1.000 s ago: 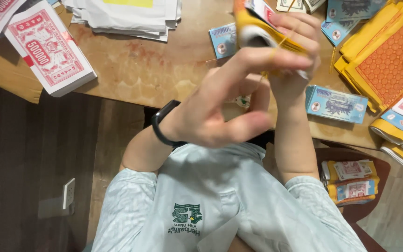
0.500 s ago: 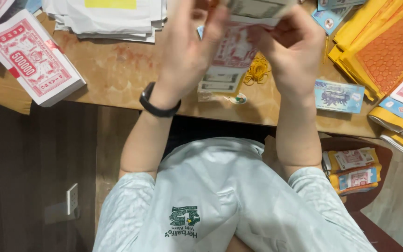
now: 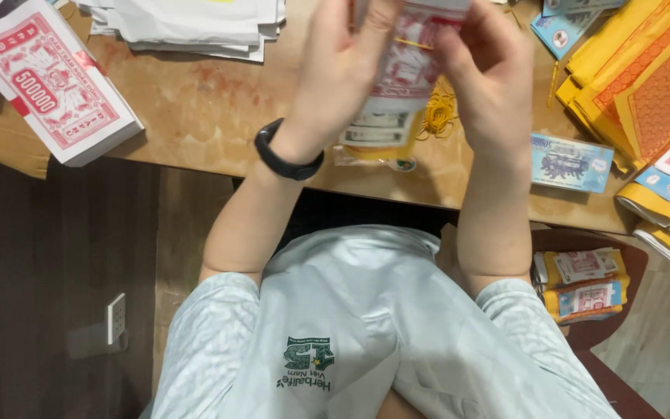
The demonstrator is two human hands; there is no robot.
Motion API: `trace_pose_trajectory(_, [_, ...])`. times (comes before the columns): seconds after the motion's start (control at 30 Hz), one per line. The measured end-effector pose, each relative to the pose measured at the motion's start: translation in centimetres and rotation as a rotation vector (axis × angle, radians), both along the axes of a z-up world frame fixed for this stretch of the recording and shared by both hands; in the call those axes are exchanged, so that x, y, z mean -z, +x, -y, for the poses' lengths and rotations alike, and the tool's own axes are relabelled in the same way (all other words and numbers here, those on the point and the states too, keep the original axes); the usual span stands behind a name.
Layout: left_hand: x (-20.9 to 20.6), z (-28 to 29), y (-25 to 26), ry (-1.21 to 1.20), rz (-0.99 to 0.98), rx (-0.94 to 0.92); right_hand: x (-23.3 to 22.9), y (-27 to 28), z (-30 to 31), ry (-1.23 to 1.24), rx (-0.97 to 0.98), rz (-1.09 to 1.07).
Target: Bundling and securing stacks of ancestor money (joss paper) with rubber bands.
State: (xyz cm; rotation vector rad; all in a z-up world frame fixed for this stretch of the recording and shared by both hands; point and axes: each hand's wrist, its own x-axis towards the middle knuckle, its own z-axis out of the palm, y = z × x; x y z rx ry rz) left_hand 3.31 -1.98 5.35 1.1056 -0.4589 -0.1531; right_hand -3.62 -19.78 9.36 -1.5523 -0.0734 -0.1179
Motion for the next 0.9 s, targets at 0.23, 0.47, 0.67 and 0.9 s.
trace_pose_trajectory(0.23, [0.0,-0.6,-1.2,0.384,0.282,-0.121,0.4,1.2,0.4,0.11,0.232,0.064])
trace_pose_trajectory(0.47, [1.2,-0.2,0.6,-0.1,-0.105,0.094,1.1,-0.9,0.6,-0.221,0.049,-0.005])
trace_pose_trajectory(0.67, [1.5,0.6,-0.2,-0.141,-0.124,0.029,-0.2,-1.0,-0.4,-0.149,0.014,-0.072])
trace_pose_trajectory(0.9, [-1.6,-1.3,-0.6,-0.094,-0.195,0.22,1.0,-3.5,0.4,-0.124,-0.086,-0.089])
